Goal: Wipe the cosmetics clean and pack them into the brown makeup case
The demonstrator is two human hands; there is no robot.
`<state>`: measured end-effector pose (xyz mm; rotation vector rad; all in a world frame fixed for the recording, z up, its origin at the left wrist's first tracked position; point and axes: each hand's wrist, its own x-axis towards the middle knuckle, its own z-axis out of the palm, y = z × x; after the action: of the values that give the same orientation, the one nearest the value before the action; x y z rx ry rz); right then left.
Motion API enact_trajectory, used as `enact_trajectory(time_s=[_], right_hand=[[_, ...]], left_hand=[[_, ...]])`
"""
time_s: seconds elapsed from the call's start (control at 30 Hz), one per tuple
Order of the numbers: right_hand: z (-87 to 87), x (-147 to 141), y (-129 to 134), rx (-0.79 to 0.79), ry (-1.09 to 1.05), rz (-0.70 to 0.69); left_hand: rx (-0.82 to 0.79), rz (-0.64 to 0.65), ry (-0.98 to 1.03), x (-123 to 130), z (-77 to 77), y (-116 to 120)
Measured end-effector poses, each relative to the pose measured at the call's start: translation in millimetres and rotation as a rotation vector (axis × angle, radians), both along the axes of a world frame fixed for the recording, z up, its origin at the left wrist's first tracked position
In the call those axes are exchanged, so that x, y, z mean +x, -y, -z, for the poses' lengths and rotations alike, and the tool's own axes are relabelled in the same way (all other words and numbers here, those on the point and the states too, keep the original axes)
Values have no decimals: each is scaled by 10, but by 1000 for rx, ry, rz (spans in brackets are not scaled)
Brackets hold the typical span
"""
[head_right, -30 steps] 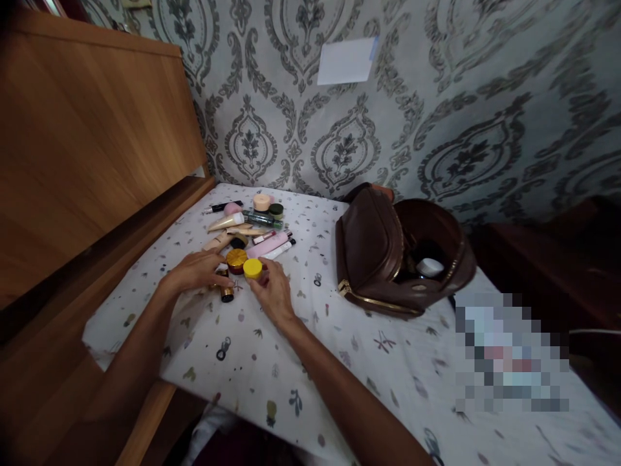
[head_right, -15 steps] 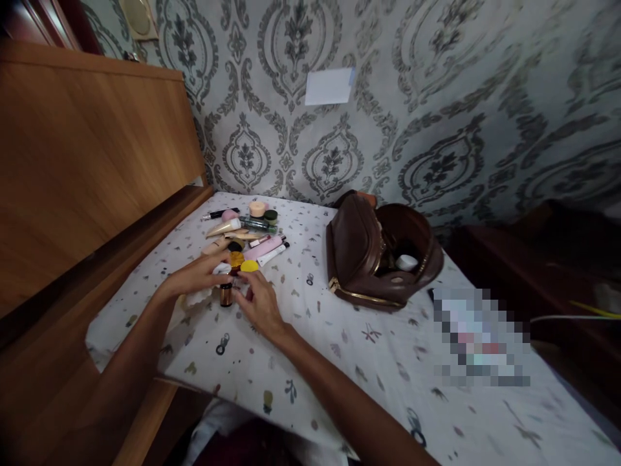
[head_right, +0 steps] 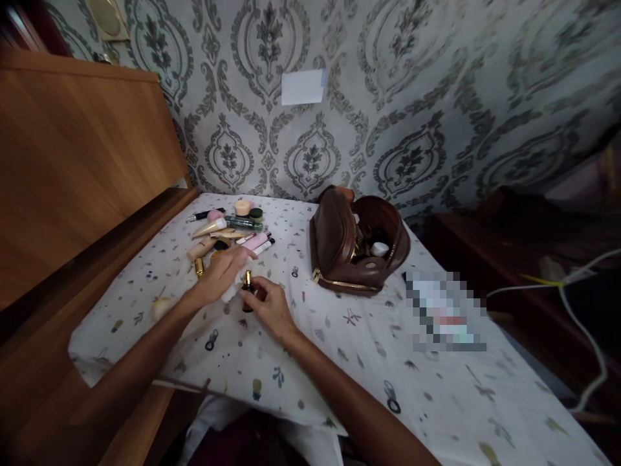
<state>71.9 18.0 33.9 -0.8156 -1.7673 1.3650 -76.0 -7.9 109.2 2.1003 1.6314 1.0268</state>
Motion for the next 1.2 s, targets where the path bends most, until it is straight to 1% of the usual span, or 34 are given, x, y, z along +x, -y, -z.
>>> enact_trajectory(time_s=[0.1,0.17,0.2,0.27,0.37,0.47,0.53,0.63,0.73,0.8,0.9,1.0,1.07,1.13,1.2], right_hand=[[-32,130,26,78,54,85],[-55,224,39,170,79,132],[-62,270,43,210,92,145],[-65,353,45,265,110,160],[-35,423,38,259,91,181],[1,417,20,190,41,202],[12,394,5,153,-15,232],[2,374,-13,55,-105,287],[-25,380,-23,-63,-177,288],[-42,387,-25,-88,-223,288],[-56,394,-24,-72,-269,283],[-60,409,-26,-45,-296,258],[-64,431,-34,-8,-284,274],[-71,460,-50,52,-248,302],[-78,486,-71,110,-216,308]], left_hand=[[-25,125,-161,209,61,-21],[-89,172,-183,297,96,-61],[-128,192,-141,326,109,-94],[-211,241,11,365,130,-175],[-328,287,301,413,180,-291],[-390,254,586,472,275,-336],[-365,189,668,508,358,-321],[-304,129,642,545,475,-267],[-317,164,628,558,545,-224],[-323,178,622,557,554,-211],[-261,151,554,547,532,-209],[-191,73,472,532,504,-216],[-160,24,429,518,498,-229],[-148,-1,412,502,509,-251],[-166,-7,449,486,533,-281]])
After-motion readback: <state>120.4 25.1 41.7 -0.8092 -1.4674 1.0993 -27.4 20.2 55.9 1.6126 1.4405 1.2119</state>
